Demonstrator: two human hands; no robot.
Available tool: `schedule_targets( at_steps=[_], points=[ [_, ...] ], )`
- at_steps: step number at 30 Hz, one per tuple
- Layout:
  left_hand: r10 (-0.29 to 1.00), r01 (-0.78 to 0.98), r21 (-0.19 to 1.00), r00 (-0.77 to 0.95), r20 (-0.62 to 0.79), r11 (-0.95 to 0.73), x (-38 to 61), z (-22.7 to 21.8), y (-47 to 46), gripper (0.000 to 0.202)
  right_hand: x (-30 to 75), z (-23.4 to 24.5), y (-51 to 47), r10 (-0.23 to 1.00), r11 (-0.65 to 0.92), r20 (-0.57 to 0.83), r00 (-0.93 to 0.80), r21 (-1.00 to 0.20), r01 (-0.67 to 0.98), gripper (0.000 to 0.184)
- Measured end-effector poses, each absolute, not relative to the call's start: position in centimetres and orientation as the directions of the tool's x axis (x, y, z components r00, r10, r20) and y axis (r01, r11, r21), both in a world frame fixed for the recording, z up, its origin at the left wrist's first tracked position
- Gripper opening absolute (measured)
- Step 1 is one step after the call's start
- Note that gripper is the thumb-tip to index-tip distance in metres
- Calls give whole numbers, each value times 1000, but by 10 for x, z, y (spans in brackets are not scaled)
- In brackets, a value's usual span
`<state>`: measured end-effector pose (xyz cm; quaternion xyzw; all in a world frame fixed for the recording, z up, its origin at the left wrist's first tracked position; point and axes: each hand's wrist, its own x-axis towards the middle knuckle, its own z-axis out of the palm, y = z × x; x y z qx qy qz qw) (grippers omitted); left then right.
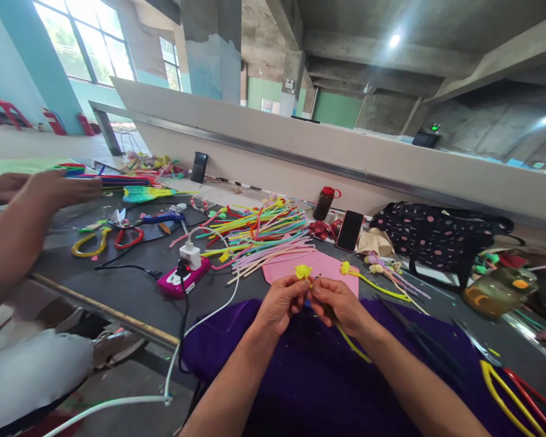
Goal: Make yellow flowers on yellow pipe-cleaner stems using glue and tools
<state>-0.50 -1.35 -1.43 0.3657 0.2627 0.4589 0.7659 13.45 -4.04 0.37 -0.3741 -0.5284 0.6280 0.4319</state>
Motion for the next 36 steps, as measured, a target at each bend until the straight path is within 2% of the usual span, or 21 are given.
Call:
schedule_targets(
  at_steps=[7, 14, 24, 36],
  points=[
    [880, -544, 773, 474, -37, 326, -7, -12, -14, 28, 138, 7, -39, 927, -127, -49, -371, -974, -189, 25],
    [927, -645, 741, 365, 86, 186, -13, 1, -20, 55, 142, 10, -38, 895, -212, -100, -435, -953, -217, 23],
    [939, -658, 729, 338, 62, 188, -11, -2, -17, 43, 140, 9, -39, 893, -200, -97, -439, -960, -195, 24],
    [940, -646, 733, 341, 27, 213, -11, 1, -18, 51, 140, 12, -39, 924, -141, -72, -375, -977, -161, 26]
  ],
)
